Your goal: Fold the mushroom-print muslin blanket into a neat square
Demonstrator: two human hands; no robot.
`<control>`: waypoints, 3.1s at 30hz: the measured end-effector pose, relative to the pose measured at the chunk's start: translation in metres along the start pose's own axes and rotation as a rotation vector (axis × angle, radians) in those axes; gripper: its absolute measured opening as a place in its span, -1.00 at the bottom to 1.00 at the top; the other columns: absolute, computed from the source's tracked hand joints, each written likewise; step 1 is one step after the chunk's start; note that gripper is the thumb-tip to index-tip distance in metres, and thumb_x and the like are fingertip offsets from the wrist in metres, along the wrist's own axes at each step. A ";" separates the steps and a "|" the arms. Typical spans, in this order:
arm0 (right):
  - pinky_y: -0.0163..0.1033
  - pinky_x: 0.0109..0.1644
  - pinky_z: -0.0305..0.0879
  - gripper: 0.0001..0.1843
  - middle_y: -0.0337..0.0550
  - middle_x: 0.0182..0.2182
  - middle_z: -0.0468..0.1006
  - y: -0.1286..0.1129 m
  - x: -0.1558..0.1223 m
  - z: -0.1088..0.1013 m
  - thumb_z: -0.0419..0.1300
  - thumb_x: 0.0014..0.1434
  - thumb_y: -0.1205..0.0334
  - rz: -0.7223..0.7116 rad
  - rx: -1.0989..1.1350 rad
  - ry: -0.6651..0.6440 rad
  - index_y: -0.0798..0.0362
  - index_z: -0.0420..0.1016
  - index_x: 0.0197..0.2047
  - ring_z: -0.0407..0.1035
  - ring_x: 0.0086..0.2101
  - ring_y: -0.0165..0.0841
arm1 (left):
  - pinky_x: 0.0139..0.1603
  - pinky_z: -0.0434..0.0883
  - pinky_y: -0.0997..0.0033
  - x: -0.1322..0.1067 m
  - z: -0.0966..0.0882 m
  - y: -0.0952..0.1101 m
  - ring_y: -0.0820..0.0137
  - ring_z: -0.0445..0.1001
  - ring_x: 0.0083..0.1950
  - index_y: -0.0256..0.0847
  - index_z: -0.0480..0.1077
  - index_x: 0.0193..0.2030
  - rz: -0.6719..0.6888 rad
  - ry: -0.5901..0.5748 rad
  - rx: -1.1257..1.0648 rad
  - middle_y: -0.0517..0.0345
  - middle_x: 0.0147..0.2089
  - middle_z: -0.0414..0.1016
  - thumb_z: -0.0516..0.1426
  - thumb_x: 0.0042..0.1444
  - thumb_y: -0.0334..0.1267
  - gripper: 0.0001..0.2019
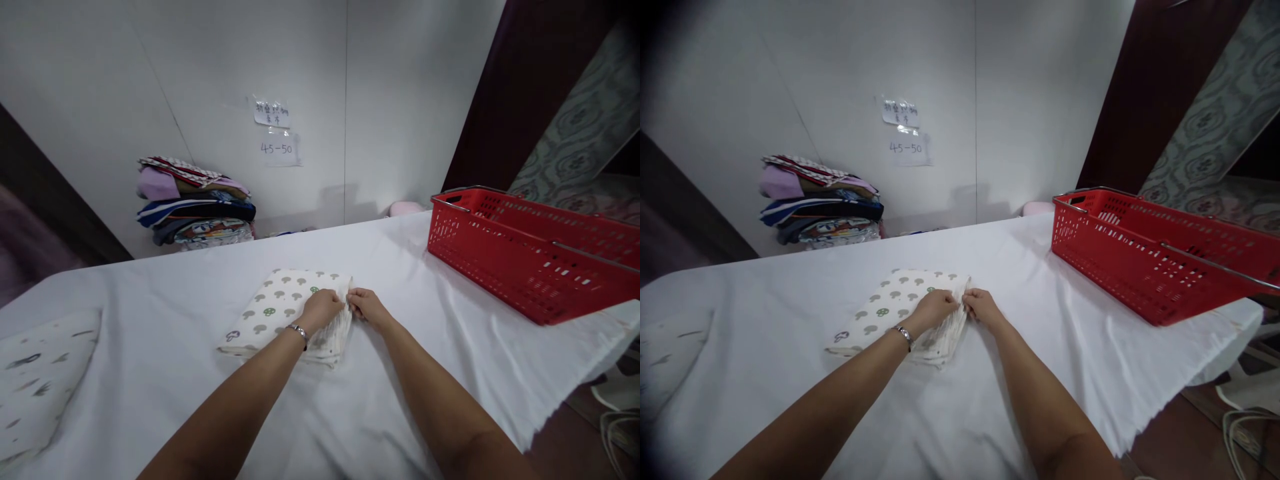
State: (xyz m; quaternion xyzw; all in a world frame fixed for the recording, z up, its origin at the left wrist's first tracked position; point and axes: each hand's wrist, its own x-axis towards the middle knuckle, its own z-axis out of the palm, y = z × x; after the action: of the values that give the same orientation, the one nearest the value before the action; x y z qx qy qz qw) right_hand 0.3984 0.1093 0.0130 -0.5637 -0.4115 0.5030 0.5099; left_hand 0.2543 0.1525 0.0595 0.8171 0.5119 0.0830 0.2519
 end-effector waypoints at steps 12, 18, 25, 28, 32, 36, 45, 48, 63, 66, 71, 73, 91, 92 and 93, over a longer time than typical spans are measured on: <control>-0.41 -0.75 -0.17 -0.84 -0.42 -0.75 0.28 -0.001 0.000 0.003 0.14 -0.06 0.14 0.012 0.001 0.022 0.05 0.30 -0.47 0.03 -0.79 -0.56 | -0.34 0.21 0.46 -0.014 0.003 0.008 0.40 0.40 -0.32 -0.19 0.38 -0.50 0.069 0.118 0.013 0.15 -0.38 0.49 0.02 -0.02 -0.38 -0.86; -0.41 -0.74 -0.16 -0.83 -0.41 -0.76 0.27 0.001 0.002 0.002 0.14 -0.06 0.14 -0.004 -0.003 0.014 0.05 0.28 -0.52 0.04 -0.78 -0.57 | -0.33 0.21 0.45 -0.018 0.012 0.004 0.40 0.38 -0.30 -0.18 0.37 -0.46 0.147 0.185 0.056 0.15 -0.33 0.45 0.03 0.02 -0.36 -0.88; -0.41 -0.74 -0.14 -0.78 -0.40 -0.79 0.25 0.001 0.002 0.002 0.13 -0.04 0.11 -0.015 -0.016 0.011 0.05 0.26 -0.58 0.03 -0.79 -0.56 | -0.34 0.19 0.45 -0.018 0.016 0.003 0.42 0.36 -0.31 -0.18 0.35 -0.48 0.203 0.223 0.069 0.16 -0.32 0.43 0.02 0.03 -0.36 -0.87; -0.41 -0.73 -0.16 -0.66 -0.40 -0.82 0.20 0.000 0.001 0.002 0.12 0.02 0.03 -0.014 -0.027 0.000 0.05 0.22 -0.63 0.02 -0.80 -0.57 | -0.35 0.18 0.45 -0.019 0.015 0.004 0.42 0.36 -0.31 -0.19 0.36 -0.47 0.188 0.211 0.068 0.15 -0.32 0.43 0.02 0.03 -0.36 -0.87; -0.41 -0.72 -0.16 -0.68 -0.41 -0.78 0.24 0.000 0.000 0.002 0.17 -0.02 0.01 -0.019 -0.014 -0.003 0.05 0.24 -0.59 0.02 -0.78 -0.58 | -0.34 0.20 0.45 -0.019 0.014 0.005 0.41 0.37 -0.31 -0.19 0.36 -0.47 0.159 0.198 0.019 0.16 -0.33 0.44 0.03 0.04 -0.35 -0.87; -0.41 -0.72 -0.17 -0.73 -0.40 -0.74 0.28 0.001 0.001 0.002 0.19 -0.06 0.03 -0.007 0.007 -0.002 0.05 0.27 -0.53 0.03 -0.77 -0.57 | -0.33 0.20 0.45 -0.017 0.015 0.002 0.41 0.37 -0.29 -0.19 0.36 -0.48 0.144 0.181 -0.051 0.17 -0.34 0.46 0.03 0.05 -0.34 -0.85; -0.41 -0.70 -0.24 -0.71 -0.42 -0.75 0.22 -0.003 0.001 0.000 0.18 -0.08 0.02 0.035 0.071 -0.048 0.05 0.23 -0.54 -0.02 -0.76 -0.59 | -0.32 0.21 0.48 -0.013 0.015 -0.002 0.43 0.37 -0.32 -0.19 0.37 -0.50 0.126 0.168 -0.137 0.21 -0.39 0.47 0.01 0.08 -0.32 -0.81; -0.41 -0.70 -0.23 -0.70 -0.41 -0.72 0.25 -0.006 -0.001 -0.001 0.19 -0.09 0.01 0.052 0.083 -0.070 0.05 0.24 -0.53 0.00 -0.76 -0.59 | -0.31 0.21 0.47 -0.015 0.016 0.000 0.42 0.37 -0.31 -0.19 0.39 -0.48 0.127 0.175 -0.121 0.19 -0.37 0.47 0.02 0.08 -0.32 -0.82; -0.39 -0.73 -0.24 -0.65 -0.40 -0.83 0.16 -0.007 -0.003 0.002 0.19 0.00 0.09 0.032 -0.084 -0.011 0.04 0.19 -0.67 -0.05 -0.79 -0.58 | -0.25 0.25 0.48 -0.017 0.016 0.002 0.42 0.38 -0.26 -0.19 0.45 -0.42 0.142 0.151 -0.111 0.17 -0.32 0.49 0.01 0.13 -0.27 -0.78; -0.39 -0.73 -0.22 -0.65 -0.40 -0.82 0.17 -0.009 -0.003 0.003 0.19 -0.01 0.10 0.041 -0.074 0.002 0.04 0.19 -0.68 -0.04 -0.79 -0.58 | -0.25 0.26 0.46 -0.020 0.015 0.002 0.40 0.39 -0.26 -0.19 0.47 -0.39 0.150 0.136 -0.101 0.14 -0.32 0.49 -0.01 0.15 -0.26 -0.76; -0.39 -0.73 -0.21 -0.63 -0.39 -0.83 0.17 -0.010 -0.003 -0.002 0.19 0.01 0.08 0.073 -0.080 -0.029 0.04 0.20 -0.69 -0.04 -0.80 -0.57 | -0.06 0.29 0.41 -0.028 0.011 0.000 0.36 0.41 -0.11 -0.16 0.50 -0.23 0.218 0.086 -0.090 0.11 -0.16 0.51 -0.04 0.14 -0.36 -0.73; -0.39 -0.74 -0.22 -0.61 -0.38 -0.84 0.18 -0.009 -0.003 -0.004 0.22 0.00 0.04 0.080 -0.093 -0.054 0.05 0.22 -0.68 -0.04 -0.80 -0.57 | 0.00 0.28 0.39 -0.031 0.010 -0.002 0.34 0.40 -0.06 -0.16 0.49 -0.17 0.262 0.050 -0.090 0.10 -0.10 0.50 -0.05 0.11 -0.43 -0.69; -0.40 -0.74 -0.15 -0.63 -0.38 -0.84 0.19 -0.007 -0.003 -0.006 0.21 0.00 0.09 0.083 -0.170 -0.068 0.05 0.22 -0.69 0.00 -0.80 -0.56 | 0.20 0.12 0.20 -0.036 0.017 -0.023 0.27 0.20 0.21 -0.15 0.32 0.02 0.343 0.267 0.093 0.07 0.15 0.33 -0.01 0.09 -0.44 -0.65; -0.40 -0.74 -0.15 -0.63 -0.38 -0.83 0.20 -0.007 -0.002 -0.006 0.21 0.00 0.09 0.083 -0.173 -0.066 0.05 0.22 -0.68 0.01 -0.79 -0.56 | 0.21 0.11 0.20 -0.036 0.018 -0.024 0.27 0.19 0.21 -0.14 0.32 0.04 0.340 0.256 0.109 0.07 0.17 0.32 -0.01 0.10 -0.43 -0.65; -0.40 -0.73 -0.15 -0.64 -0.37 -0.83 0.20 -0.006 -0.002 -0.006 0.21 0.00 0.09 0.085 -0.176 -0.065 0.05 0.22 -0.68 0.01 -0.79 -0.56 | 0.21 0.11 0.19 -0.036 0.020 -0.025 0.27 0.19 0.21 -0.14 0.33 0.04 0.336 0.246 0.121 0.07 0.17 0.32 -0.02 0.12 -0.42 -0.65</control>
State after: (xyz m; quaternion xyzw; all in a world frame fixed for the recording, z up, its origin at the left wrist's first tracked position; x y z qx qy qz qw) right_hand 0.4045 0.1075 0.0189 -0.6067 -0.4460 0.5040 0.4230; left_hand 0.2259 0.1232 0.0349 0.8883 0.3994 0.1922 0.1204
